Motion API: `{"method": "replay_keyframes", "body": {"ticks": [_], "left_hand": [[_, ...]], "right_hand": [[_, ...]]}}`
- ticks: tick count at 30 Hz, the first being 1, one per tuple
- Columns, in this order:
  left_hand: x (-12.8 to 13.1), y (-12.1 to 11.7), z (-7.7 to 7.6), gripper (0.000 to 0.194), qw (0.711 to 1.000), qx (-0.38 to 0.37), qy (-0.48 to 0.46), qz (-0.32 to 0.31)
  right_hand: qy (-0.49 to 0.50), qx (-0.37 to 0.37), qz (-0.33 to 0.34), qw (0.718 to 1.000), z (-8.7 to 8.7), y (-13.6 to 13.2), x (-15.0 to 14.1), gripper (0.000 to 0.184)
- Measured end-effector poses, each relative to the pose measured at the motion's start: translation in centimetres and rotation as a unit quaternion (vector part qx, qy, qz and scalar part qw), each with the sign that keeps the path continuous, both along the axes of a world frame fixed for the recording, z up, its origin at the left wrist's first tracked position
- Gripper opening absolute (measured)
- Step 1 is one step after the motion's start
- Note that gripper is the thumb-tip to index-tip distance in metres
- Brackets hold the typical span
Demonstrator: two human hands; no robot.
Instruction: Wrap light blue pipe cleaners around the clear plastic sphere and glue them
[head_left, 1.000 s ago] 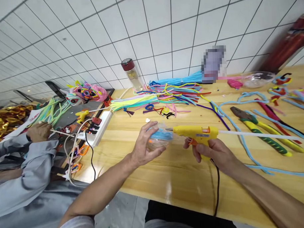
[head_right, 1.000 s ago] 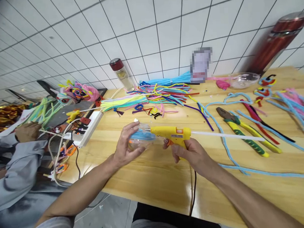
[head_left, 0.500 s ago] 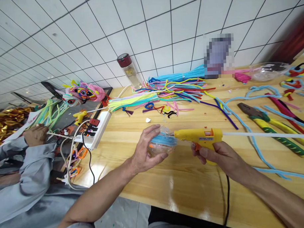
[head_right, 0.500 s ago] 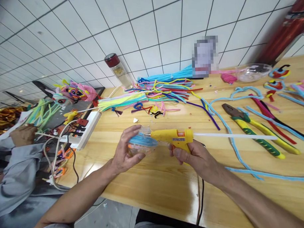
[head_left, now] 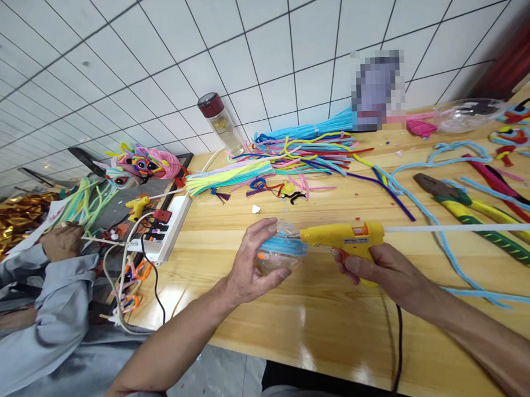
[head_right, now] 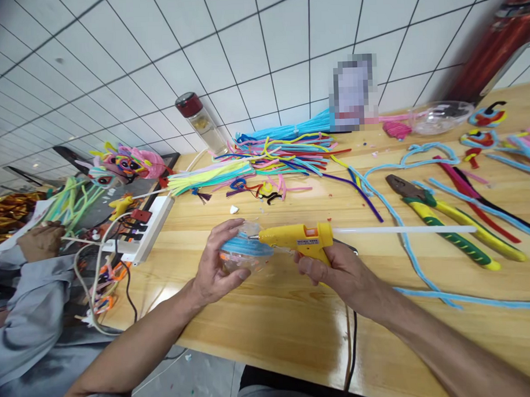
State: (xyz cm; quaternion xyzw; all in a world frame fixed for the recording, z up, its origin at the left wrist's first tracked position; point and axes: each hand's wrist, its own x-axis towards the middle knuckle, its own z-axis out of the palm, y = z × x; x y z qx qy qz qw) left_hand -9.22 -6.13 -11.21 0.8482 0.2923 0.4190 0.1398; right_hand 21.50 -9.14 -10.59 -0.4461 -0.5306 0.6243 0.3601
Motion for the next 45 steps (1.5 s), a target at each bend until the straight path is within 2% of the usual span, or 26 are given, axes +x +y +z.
{"method": "replay_keyframes", "body": {"ticks": [10,45], "left_hand": [[-0.01,0.03,-0.15,0.071,1.000,0.007,-0.002,-0.003],[0.01,-0.01,-0.13,0.073,1.000,-0.005,-0.012,-0.014]], "right_hand": [[-0.003,0.002,0.009,1.000,-0.58,-0.09,0.28,0.055],[0.003,0.007,0.035,0.999,-0.11,-0.09,0.42,0.061]]}}
